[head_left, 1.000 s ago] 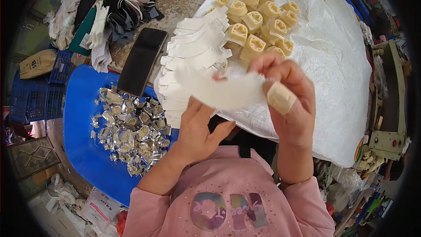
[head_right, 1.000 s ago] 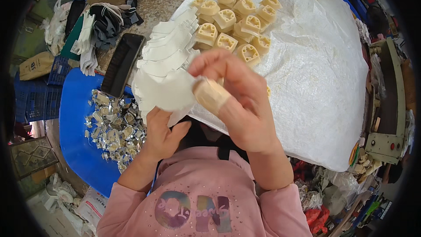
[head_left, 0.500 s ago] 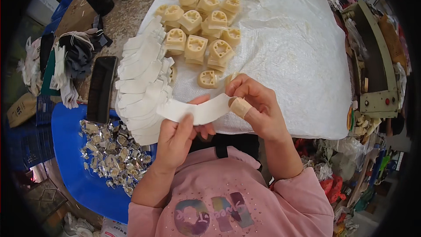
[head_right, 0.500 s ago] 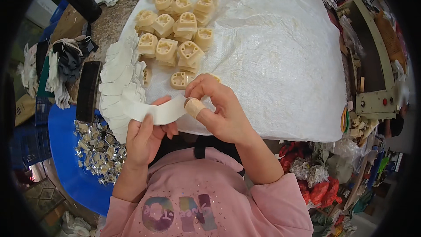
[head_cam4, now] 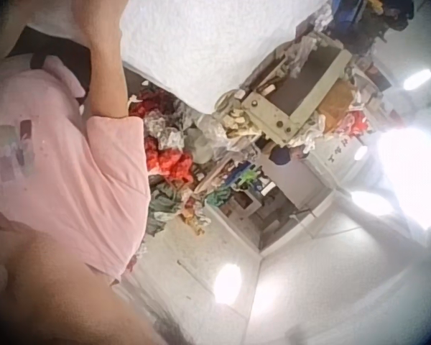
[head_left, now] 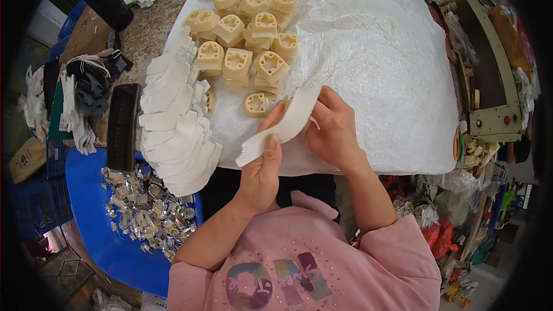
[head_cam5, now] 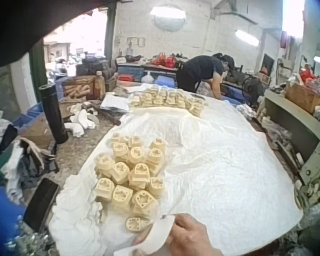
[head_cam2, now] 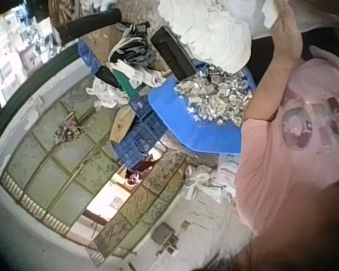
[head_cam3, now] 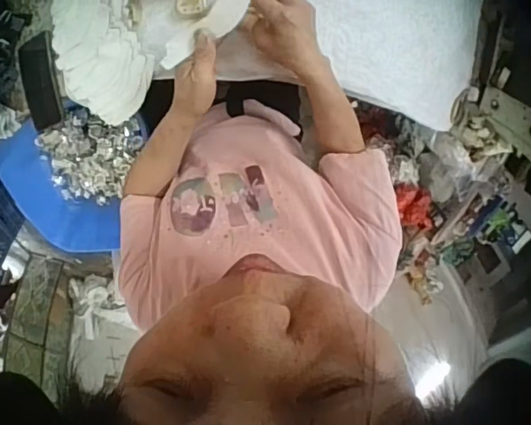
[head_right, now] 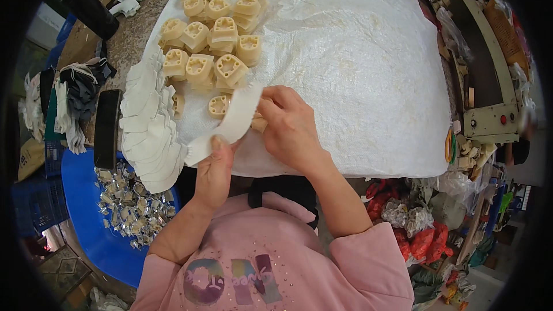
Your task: The recorder is assembling small plastic and metal components for shoes, likely heels or internal supports.
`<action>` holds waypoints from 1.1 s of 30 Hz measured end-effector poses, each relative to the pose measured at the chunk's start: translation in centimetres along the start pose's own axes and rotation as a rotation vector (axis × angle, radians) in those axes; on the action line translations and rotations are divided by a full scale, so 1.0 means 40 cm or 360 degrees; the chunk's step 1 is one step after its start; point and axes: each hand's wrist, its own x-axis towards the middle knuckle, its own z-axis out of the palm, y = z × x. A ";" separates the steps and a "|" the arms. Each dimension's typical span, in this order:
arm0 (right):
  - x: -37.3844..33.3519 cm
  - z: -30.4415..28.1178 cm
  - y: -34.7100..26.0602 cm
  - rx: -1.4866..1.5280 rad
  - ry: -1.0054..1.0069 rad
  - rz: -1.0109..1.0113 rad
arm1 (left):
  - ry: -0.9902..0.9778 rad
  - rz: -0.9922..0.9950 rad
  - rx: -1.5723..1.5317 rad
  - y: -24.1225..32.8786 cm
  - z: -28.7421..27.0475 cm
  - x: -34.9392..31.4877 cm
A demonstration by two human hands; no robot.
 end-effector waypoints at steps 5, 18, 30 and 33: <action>-0.002 -0.001 0.032 0.0403 0.0093 0.0125 | -0.0009 0.0078 0.0361 -0.013 0.000 0.013; -0.059 0.003 0.091 -0.0429 0.0426 0.0160 | 0.0227 -0.0032 -0.0160 0.045 -0.045 0.012; -0.026 0.041 -0.133 0.1113 0.0456 -0.0337 | 0.0413 -0.0009 -0.0337 0.114 -0.038 -0.042; -0.028 0.070 -0.140 0.1013 0.0586 -0.0605 | 0.0399 -0.0059 -0.0271 0.113 -0.055 -0.066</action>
